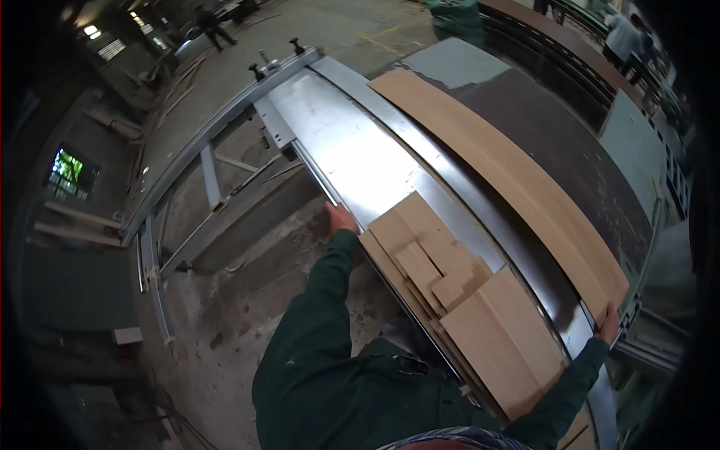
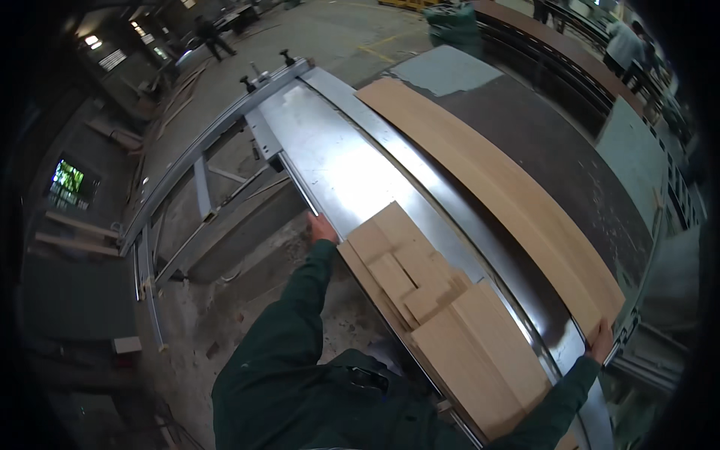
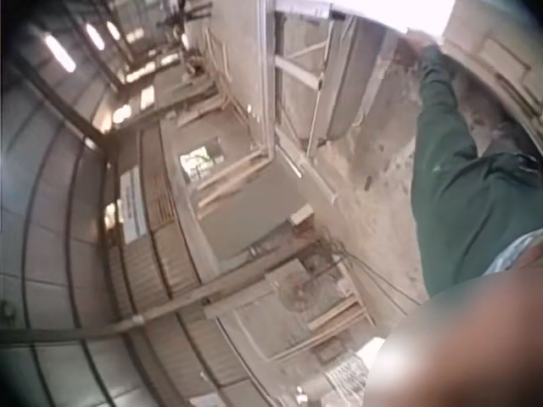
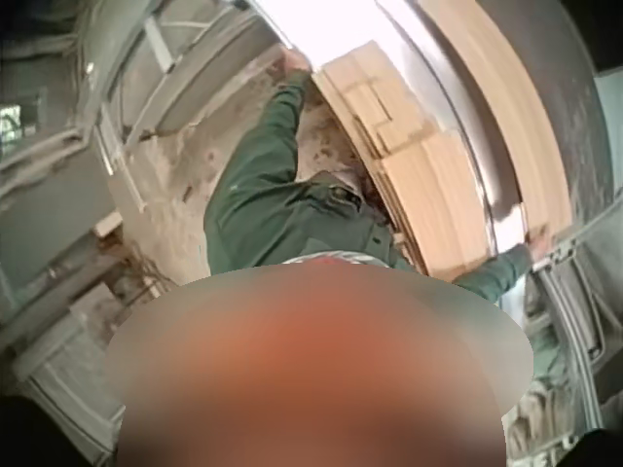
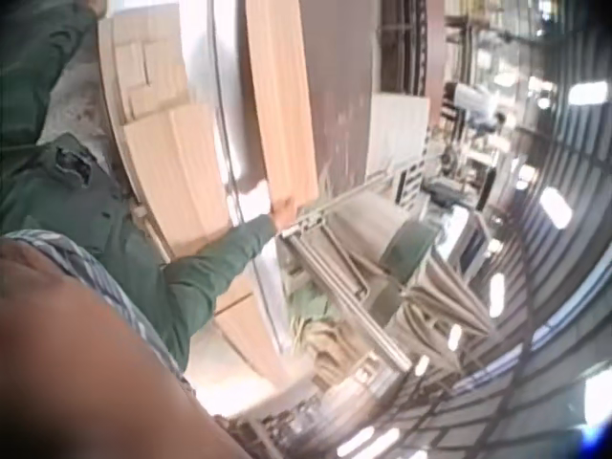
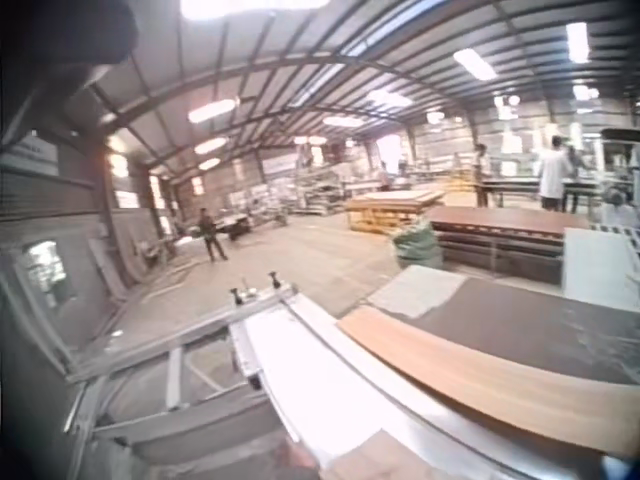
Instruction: The recorder picks up a wooden board, positions it on a sliding table saw, cuts it into smaller pieces, and then uses a jointer to plane a piece of wood.
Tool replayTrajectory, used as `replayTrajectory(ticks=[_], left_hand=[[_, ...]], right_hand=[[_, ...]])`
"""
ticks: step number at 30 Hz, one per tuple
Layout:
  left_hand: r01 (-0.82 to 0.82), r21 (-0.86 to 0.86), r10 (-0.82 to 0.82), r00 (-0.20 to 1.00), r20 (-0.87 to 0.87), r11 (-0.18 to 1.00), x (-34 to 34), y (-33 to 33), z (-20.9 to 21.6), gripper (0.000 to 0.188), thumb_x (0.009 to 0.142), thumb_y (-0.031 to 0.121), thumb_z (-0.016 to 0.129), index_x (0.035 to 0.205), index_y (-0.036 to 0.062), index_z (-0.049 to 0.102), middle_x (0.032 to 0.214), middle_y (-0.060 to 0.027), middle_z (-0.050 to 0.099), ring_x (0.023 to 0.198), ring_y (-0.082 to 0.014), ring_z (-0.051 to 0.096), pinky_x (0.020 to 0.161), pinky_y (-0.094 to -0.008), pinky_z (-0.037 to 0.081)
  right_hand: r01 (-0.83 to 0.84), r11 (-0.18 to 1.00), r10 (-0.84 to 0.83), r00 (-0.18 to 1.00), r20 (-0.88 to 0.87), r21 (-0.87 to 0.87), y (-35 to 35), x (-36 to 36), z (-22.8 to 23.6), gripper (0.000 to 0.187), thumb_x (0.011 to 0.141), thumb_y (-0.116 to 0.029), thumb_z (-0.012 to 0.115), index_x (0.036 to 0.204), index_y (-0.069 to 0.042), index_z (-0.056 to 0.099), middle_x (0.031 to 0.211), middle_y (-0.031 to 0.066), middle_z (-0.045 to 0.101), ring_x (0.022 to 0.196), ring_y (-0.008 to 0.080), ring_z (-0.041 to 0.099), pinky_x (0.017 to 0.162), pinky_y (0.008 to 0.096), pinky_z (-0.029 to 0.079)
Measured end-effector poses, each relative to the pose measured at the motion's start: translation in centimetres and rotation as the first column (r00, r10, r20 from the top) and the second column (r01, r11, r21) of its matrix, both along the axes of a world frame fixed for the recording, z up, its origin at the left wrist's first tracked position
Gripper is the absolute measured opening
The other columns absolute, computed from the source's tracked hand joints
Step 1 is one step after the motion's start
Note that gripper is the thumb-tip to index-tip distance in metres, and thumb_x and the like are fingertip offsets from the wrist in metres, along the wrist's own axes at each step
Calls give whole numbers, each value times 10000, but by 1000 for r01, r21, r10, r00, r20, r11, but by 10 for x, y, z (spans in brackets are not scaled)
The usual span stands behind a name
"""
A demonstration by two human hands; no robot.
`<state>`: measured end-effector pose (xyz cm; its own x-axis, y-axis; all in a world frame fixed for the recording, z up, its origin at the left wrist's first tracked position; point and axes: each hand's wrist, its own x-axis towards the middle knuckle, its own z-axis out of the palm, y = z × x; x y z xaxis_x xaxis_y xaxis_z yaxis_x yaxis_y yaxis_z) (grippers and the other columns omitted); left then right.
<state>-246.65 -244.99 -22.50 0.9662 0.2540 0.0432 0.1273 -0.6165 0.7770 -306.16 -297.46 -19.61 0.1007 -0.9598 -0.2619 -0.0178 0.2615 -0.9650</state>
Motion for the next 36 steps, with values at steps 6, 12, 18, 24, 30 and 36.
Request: replayTrajectory(ticks=[6,12,18,24,30,36], left_hand=[[-30,27,31,998,-58,999,5,1,4,523,907,339,298,1319,34,194,1129,-282,490,1019,-420,489,852,-438,393],[79,-130,-73,996,49,988,38,45,-17,477,891,198,391,1277,-39,243,1074,-282,501,974,-400,513,822,-417,420],[-61,370,-39,965,258,927,29,-3,23,480,816,206,488,1270,121,358,1225,-130,372,1099,-316,391,916,-414,323],[80,558,-231,951,205,826,22,-37,31,440,852,308,430,1260,144,395,1321,-127,312,1244,-301,254,1022,-524,128],[62,557,-234,942,243,828,27,-32,29,434,844,315,431,1244,147,419,1319,-114,323,1243,-290,257,1025,-519,122],[72,536,-233,943,239,841,27,-30,28,430,843,317,430,1243,161,422,1312,-110,328,1243,-294,255,1025,-516,124]], right_hand=[[42,999,-39,994,-101,24,28,38,38,484,800,-313,564,1097,63,497,952,151,573,770,204,572,678,308,465],[-98,993,69,935,-347,-68,15,50,31,421,799,-327,551,985,50,541,838,115,582,712,196,562,599,308,451],[73,997,-67,964,-257,12,44,54,57,371,782,-295,593,947,34,550,794,93,581,643,175,562,549,303,452],[13,992,-59,922,-382,-122,25,34,21,385,763,-314,599,902,45,587,803,130,600,648,181,570,570,309,459],[61,996,-80,901,-427,-59,41,50,38,350,757,-331,599,865,2,588,705,86,574,528,171,532,410,303,410],[56,998,-52,880,-473,-7,47,54,44,299,753,-322,616,818,-33,587,657,50,560,467,147,499,356,284,358]])
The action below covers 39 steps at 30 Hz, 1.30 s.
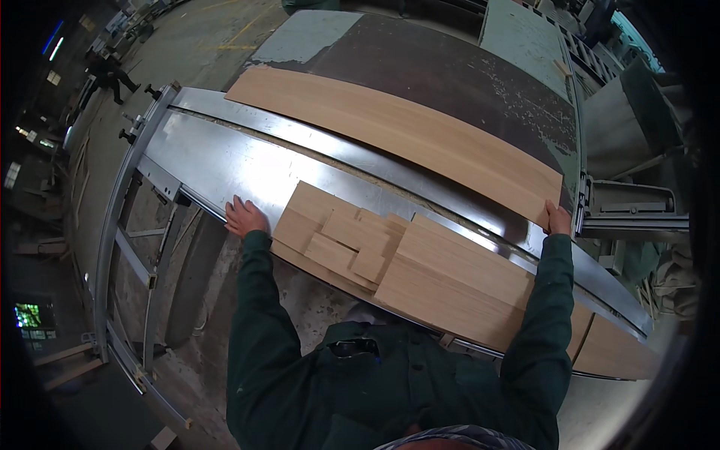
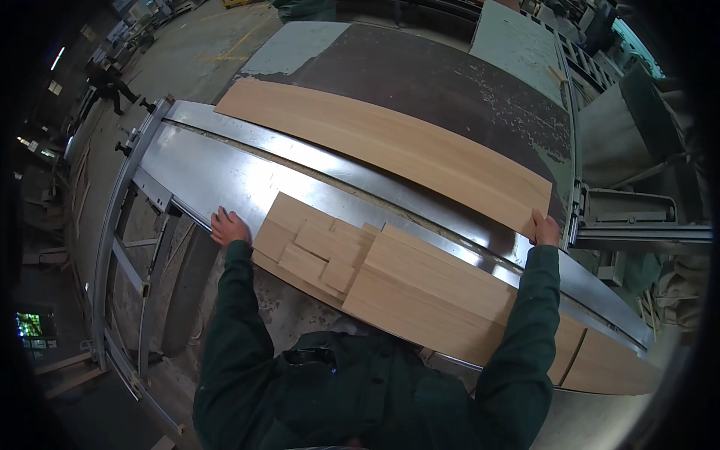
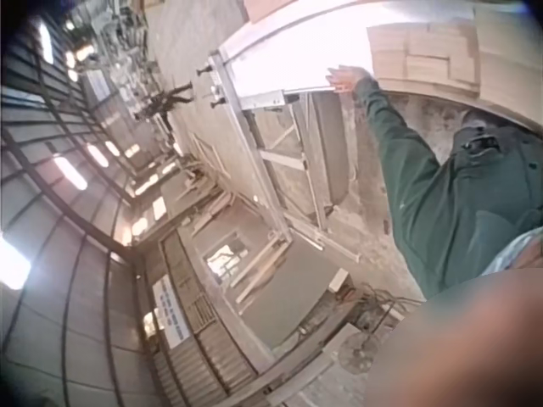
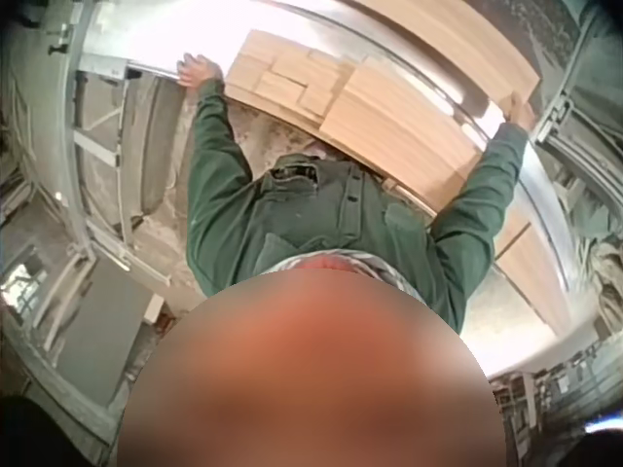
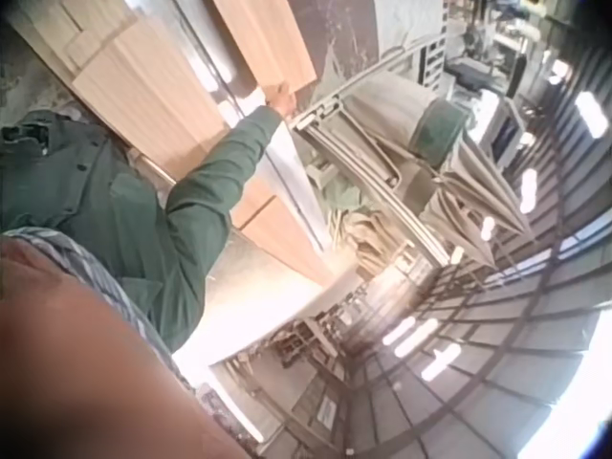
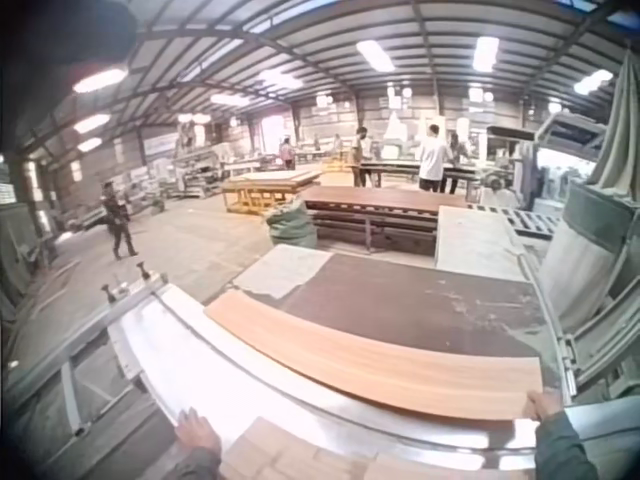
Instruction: The recorder picks up a wooden board, positions it on a sliding table saw, cuts it into smaller pieces, and then uses a jointer to plane a piece of wood.
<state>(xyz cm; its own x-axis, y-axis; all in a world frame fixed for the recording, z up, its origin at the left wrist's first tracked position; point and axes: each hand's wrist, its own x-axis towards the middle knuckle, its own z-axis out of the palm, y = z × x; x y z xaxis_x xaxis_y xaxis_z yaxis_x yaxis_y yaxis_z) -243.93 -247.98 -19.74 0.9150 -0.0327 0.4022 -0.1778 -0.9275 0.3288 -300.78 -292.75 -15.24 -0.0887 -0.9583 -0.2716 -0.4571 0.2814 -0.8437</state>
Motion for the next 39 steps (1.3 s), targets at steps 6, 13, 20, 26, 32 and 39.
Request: replayTrajectory(ticks=[6,13,20,26,32,39], left_hand=[[2,13,-2,1000,1,1000,-1,0,0,426,843,313,439,1243,168,419,1317,-103,320,1237,-307,258,1022,-520,134],[4,14,-3,1000,-3,1000,-2,-1,2,428,845,304,450,1249,171,408,1317,-104,319,1236,-308,257,1020,-521,136],[-1,5,1,1000,-13,1000,-2,-5,5,423,847,301,446,1247,167,413,1317,-104,320,1240,-303,255,1022,-515,132],[-7,20,7,1000,2,1000,-2,0,-1,431,837,303,450,1244,165,414,1314,-104,325,1231,-303,278,1019,-522,139],[-18,29,18,1000,6,999,0,2,-4,433,838,302,445,1245,160,412,1313,-103,328,1236,-301,275,1014,-526,156],[-14,23,14,1000,8,1000,3,-1,-4,437,839,301,444,1250,157,405,1313,-108,327,1237,-302,272,1018,-523,145]], right_hand=[[-7,1000,7,999,-42,4,0,-5,-3,311,749,-332,619,764,-24,573,617,57,545,427,154,477,342,293,342],[-26,1000,27,994,-105,12,1,-1,-3,336,745,-342,617,740,-10,566,614,77,547,429,162,480,339,299,343],[-46,999,44,990,-131,-13,-6,-9,-14,355,752,-353,611,773,-1,570,636,83,556,461,169,500,390,302,380],[-46,998,44,998,-44,-45,-4,-14,-21,330,747,-270,632,828,48,593,753,123,613,621,188,570,560,319,449],[-37,999,36,998,-46,-23,-3,-12,-22,342,746,-267,633,835,60,587,763,130,613,629,192,574,564,316,448],[-44,999,44,999,-23,-7,-8,-11,-27,350,745,-261,638,854,66,579,783,135,612,648,194,572,578,320,449]])
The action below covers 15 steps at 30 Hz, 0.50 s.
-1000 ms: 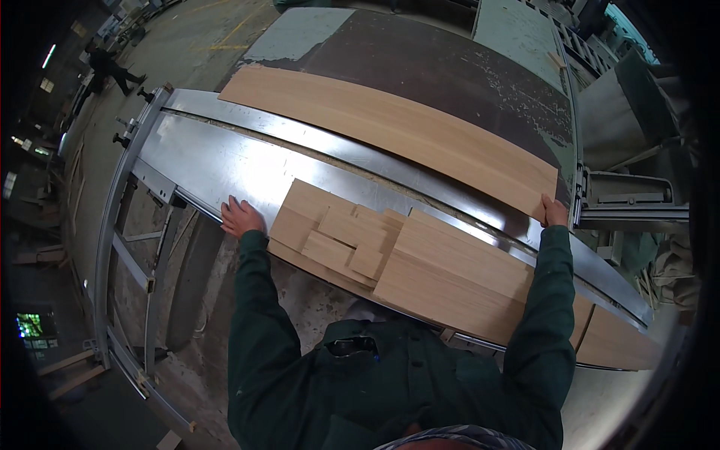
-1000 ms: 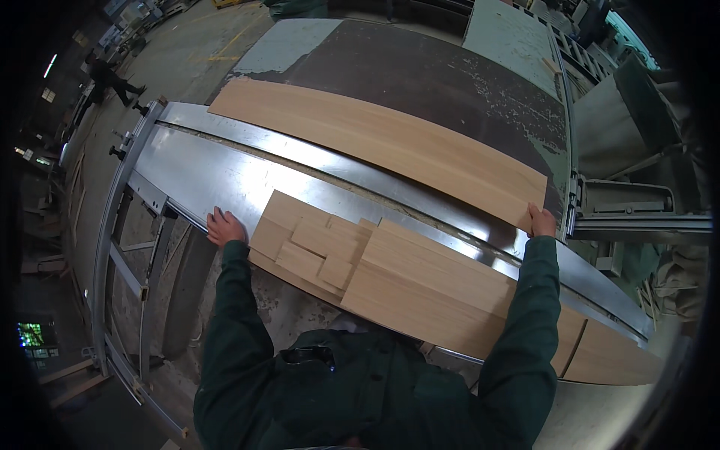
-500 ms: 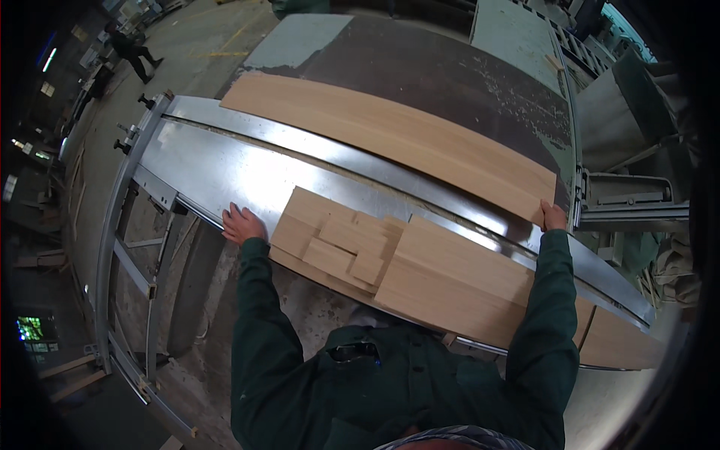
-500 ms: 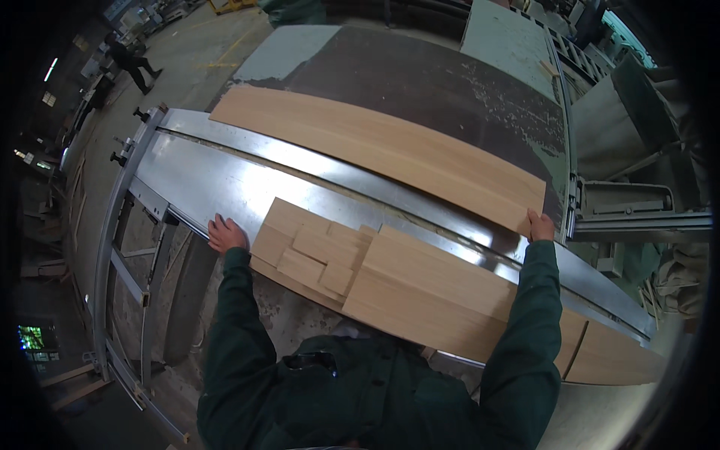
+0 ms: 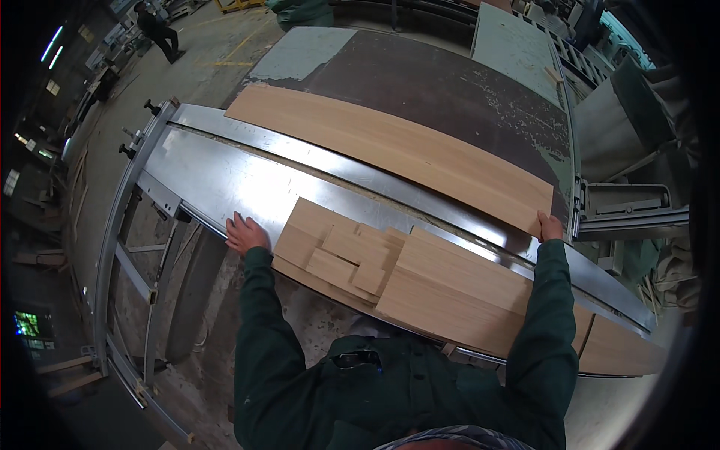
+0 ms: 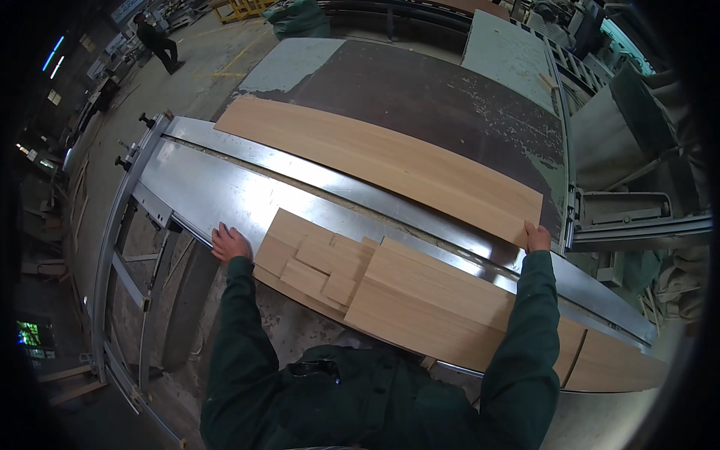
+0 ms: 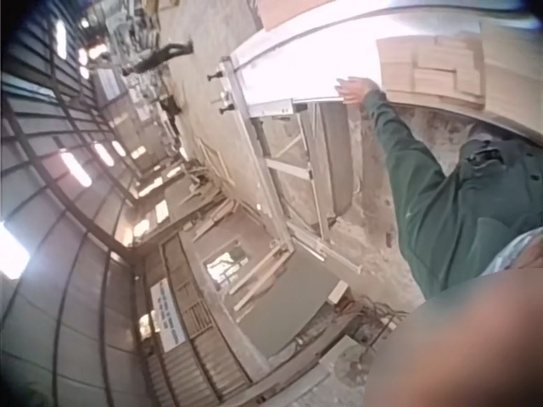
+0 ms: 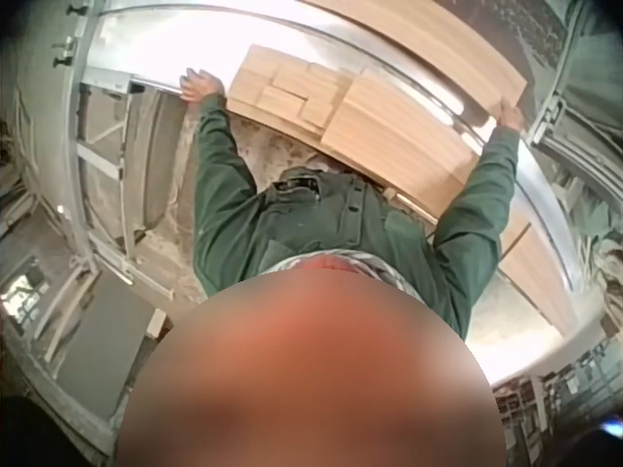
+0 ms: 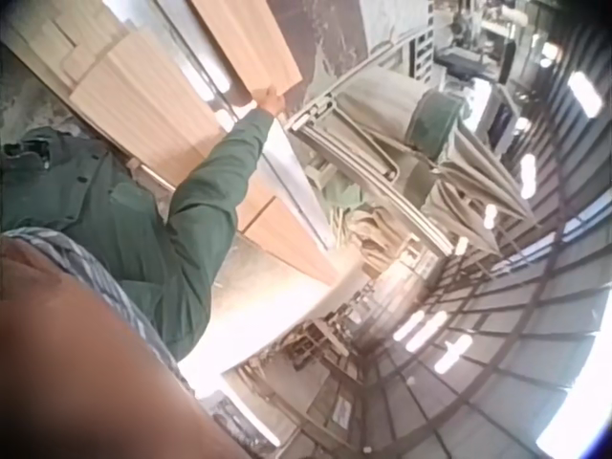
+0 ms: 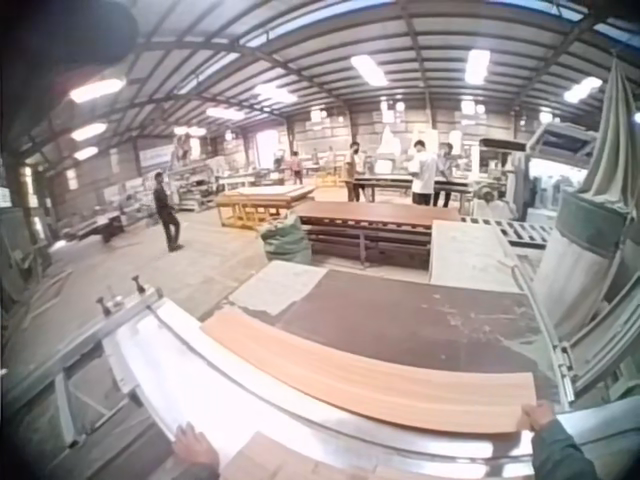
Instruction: The recorder picks up a wooden board, positions it on a sliding table saw, cuts it into smaller pieces, and then uses a jointer to plane a piece of wood.
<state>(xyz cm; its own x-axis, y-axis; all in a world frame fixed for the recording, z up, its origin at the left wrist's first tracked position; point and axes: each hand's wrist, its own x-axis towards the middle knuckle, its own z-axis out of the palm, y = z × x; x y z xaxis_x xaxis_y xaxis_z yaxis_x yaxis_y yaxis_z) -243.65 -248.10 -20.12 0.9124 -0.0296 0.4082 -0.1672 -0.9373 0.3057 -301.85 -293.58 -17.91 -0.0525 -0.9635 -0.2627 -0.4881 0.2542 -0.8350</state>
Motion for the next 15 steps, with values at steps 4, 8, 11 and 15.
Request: replayTrajectory(ticks=[4,8,11,15], left_hand=[[8,-10,-8,1000,-7,1000,0,-3,1,436,838,298,445,1246,149,411,1316,-109,324,1241,-303,261,1019,-521,140],[3,-16,-3,1000,-15,1000,-3,2,3,432,836,295,444,1242,146,417,1321,-107,316,1241,-305,256,1020,-523,137],[5,-24,-6,999,-36,1000,-7,1,5,433,837,294,443,1243,147,415,1324,-106,312,1241,-308,252,1021,-523,132],[16,-30,-18,999,-50,999,-9,-4,6,431,840,290,445,1246,149,414,1322,-106,315,1242,-310,250,1022,-522,128]], right_hand=[[23,1000,-23,1000,9,-19,-2,-2,-4,344,742,-247,642,852,72,575,791,137,610,659,199,571,595,319,452],[11,1000,-11,1000,1,-17,2,1,-4,337,741,-241,641,843,74,579,786,139,611,661,200,573,597,321,453],[4,1000,-3,1000,18,-20,2,-2,-8,330,740,-239,642,841,70,585,784,140,614,660,202,577,597,326,454],[-8,997,7,1000,-13,-73,-4,-9,-24,317,755,-280,621,794,32,584,682,111,580,522,188,522,460,318,393]])
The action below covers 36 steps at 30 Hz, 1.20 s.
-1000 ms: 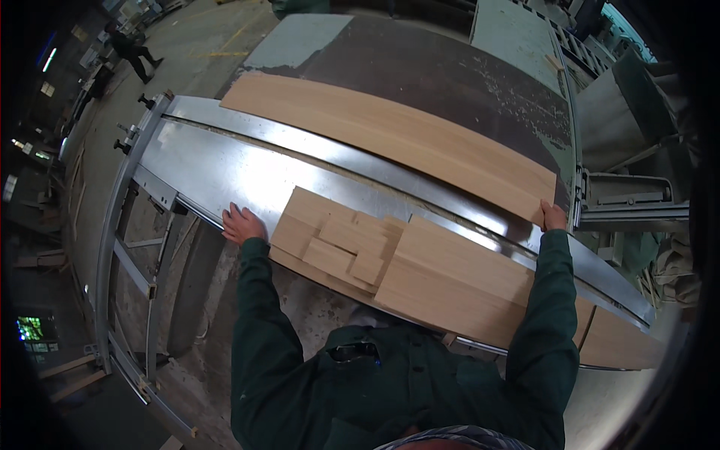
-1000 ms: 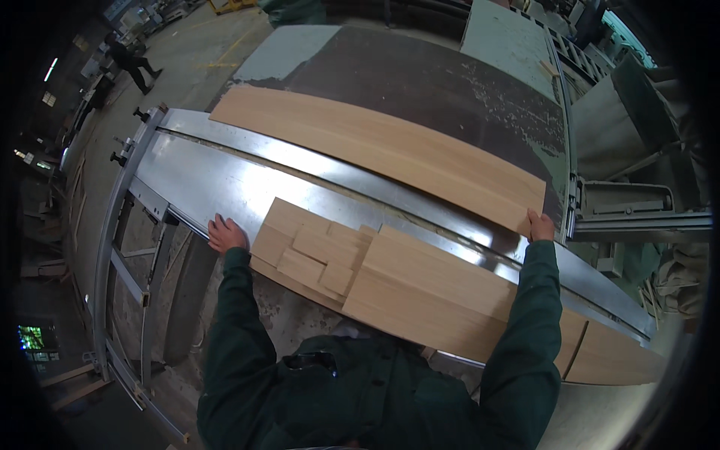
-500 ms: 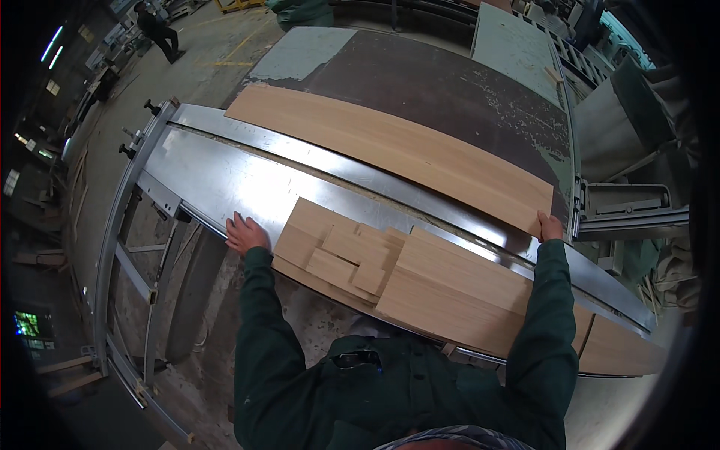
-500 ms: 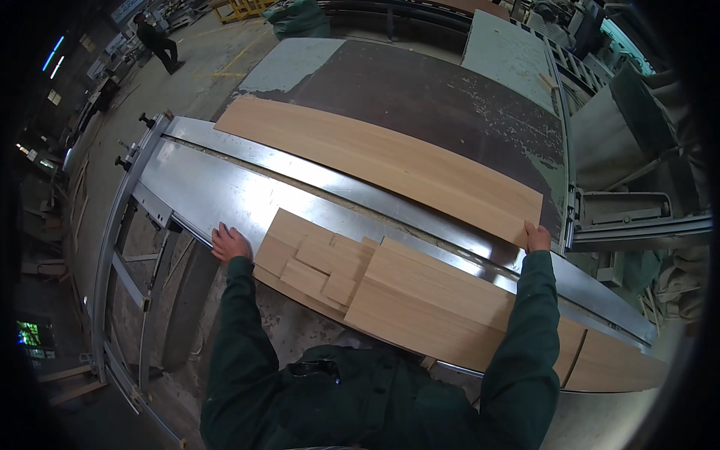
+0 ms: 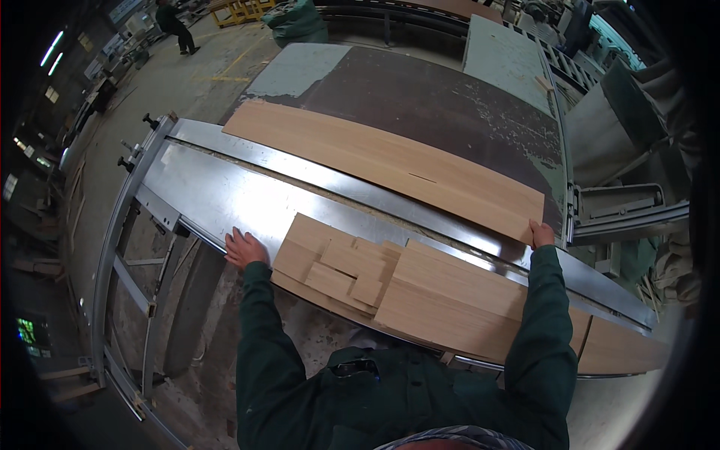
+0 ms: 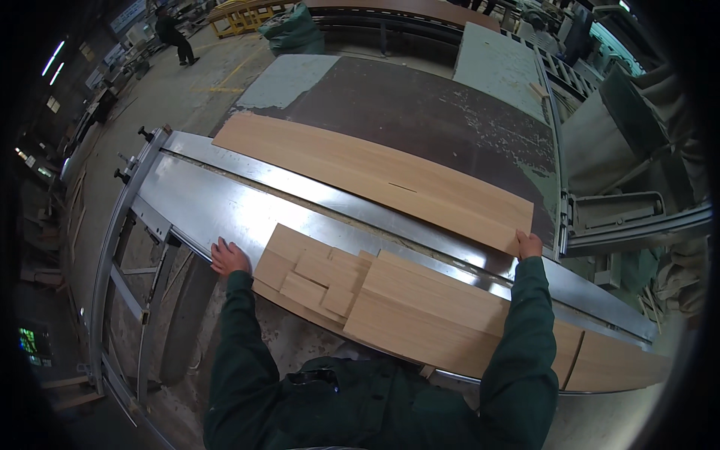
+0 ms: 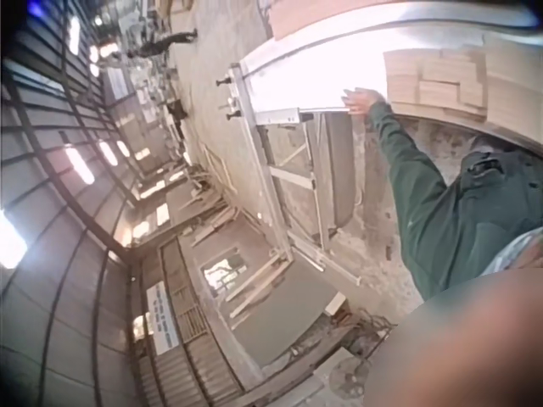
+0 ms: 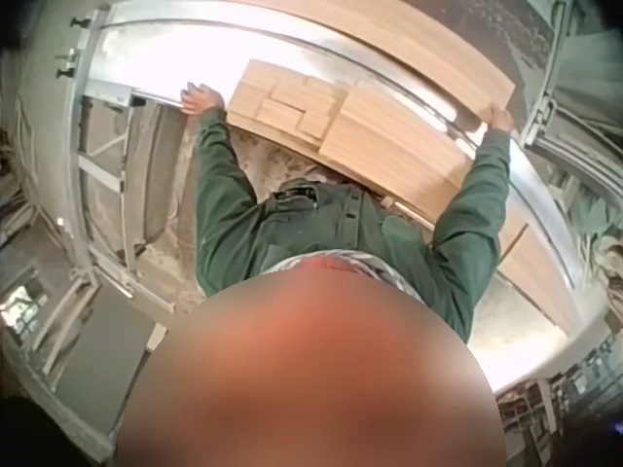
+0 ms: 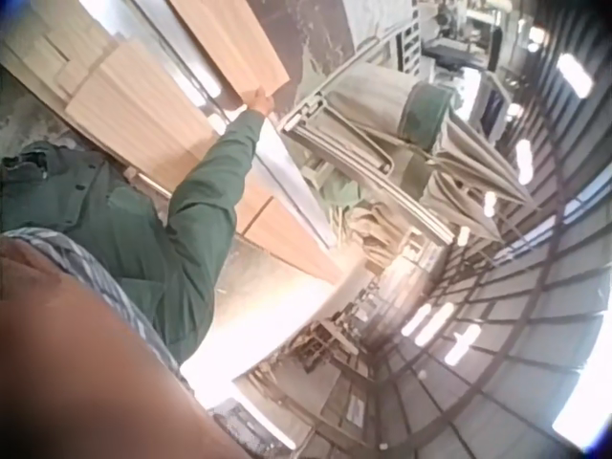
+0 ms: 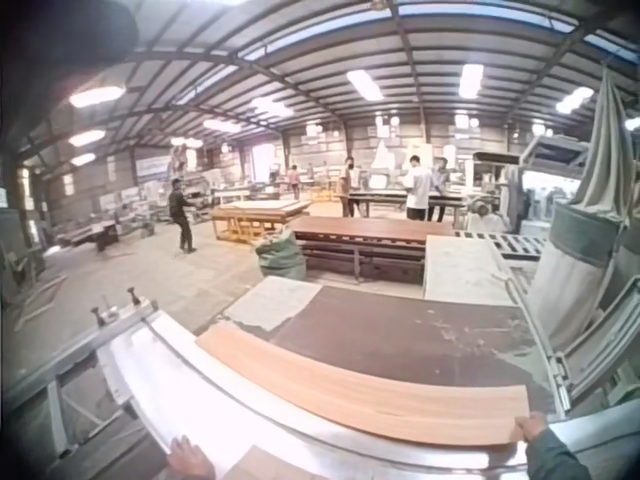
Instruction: The recorder picks up a wooden board, positions it on a sliding table saw, cuts it into smaller pieces, and then uses a jointer to plane a piece of wood.
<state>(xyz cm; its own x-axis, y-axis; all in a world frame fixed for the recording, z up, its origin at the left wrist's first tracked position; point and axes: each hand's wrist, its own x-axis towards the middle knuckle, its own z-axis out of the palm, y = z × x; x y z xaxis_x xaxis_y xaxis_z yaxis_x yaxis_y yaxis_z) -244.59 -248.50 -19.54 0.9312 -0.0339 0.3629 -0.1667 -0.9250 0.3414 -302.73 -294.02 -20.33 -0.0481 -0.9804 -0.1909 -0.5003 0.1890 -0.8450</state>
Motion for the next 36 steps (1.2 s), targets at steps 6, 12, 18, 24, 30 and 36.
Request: replayTrajectory(ticks=[6,12,18,24,30,36], left_hand=[[-22,18,21,999,39,1000,3,3,1,435,843,284,454,1255,157,403,1315,-110,321,1235,-311,259,1020,-522,132],[-16,19,16,1000,20,1000,5,3,1,433,843,289,452,1254,163,404,1315,-107,322,1239,-311,255,1022,-522,129],[-14,25,13,999,38,1000,3,1,2,429,843,289,452,1250,162,408,1311,-113,328,1232,-315,268,1017,-519,149],[-13,84,8,998,54,996,9,7,-3,412,845,298,460,1232,162,423,1301,-100,346,1223,-292,298,1008,-507,188],[-41,56,40,999,15,998,-1,5,6,409,864,295,409,1247,152,411,1311,-99,335,1239,-295,271,1026,-505,148],[-30,58,30,1000,6,998,-1,3,8,419,863,302,403,1255,155,404,1317,-100,327,1240,-301,270,1030,-501,141]], right_hand=[[-60,997,55,992,-115,-39,-2,5,0,334,778,-330,590,744,2,570,585,84,539,390,177,466,337,308,344],[-32,998,34,999,-32,56,13,18,22,335,781,-334,582,718,-6,551,579,78,530,395,176,468,339,309,348],[-18,997,23,998,-61,69,9,18,21,328,778,-338,587,729,-15,558,590,76,537,393,177,467,336,310,349],[-64,998,60,972,-225,-10,-12,1,-6,340,751,-327,610,747,12,577,625,126,574,468,211,523,419,343,404],[-46,999,43,991,-128,-14,10,15,5,331,767,-343,590,725,-17,557,568,94,543,380,193,484,324,320,366],[-61,998,60,992,-108,-5,2,7,-2,314,775,-345,585,734,-34,562,577,74,538,400,180,478,326,305,355]])
